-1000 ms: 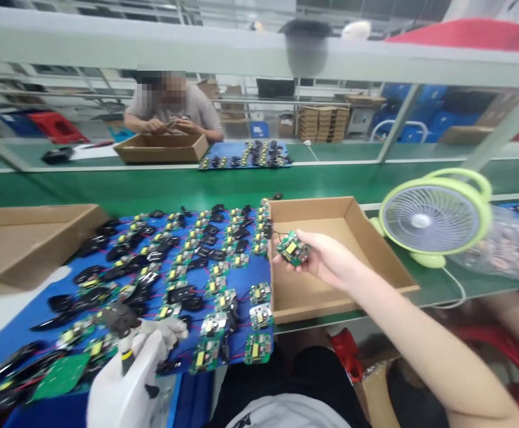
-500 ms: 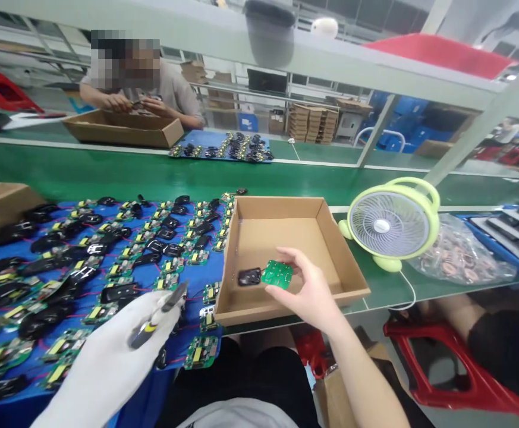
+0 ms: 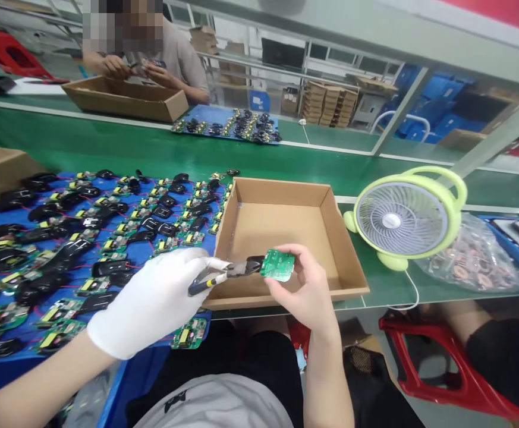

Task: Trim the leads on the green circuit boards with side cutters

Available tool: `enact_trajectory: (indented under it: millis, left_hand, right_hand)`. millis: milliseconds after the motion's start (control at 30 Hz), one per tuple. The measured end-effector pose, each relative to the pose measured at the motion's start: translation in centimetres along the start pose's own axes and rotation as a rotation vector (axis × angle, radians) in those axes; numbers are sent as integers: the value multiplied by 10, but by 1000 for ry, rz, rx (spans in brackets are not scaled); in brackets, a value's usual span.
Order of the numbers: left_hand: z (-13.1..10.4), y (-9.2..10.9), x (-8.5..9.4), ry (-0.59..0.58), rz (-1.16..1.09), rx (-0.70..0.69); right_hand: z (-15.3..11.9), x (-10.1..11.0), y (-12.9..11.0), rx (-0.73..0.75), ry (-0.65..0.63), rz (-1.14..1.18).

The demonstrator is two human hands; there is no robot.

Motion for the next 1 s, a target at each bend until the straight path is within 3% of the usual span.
enact_trajectory:
  millis: [133,733,1000]
  left_hand:
    - [3,5,0,49,14,-99]
    - [16,3,-3,54,125,-104]
    - [36,3,-15,-38,129,-116]
  right_hand:
    - [1,0,2,-44,-10,63]
    - [4,-4,5,-105,-97,171]
    - [9,-4,3,-152,-118,220]
Point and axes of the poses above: each hand's wrist, its own z-axis towards the middle knuckle, its own x-axis out of the back of the hand, y = z × x, the point moved 8 cm from there along z, towards the middle knuckle, and after that the axes turned 12 degrees about x, right-handed, at the moved point
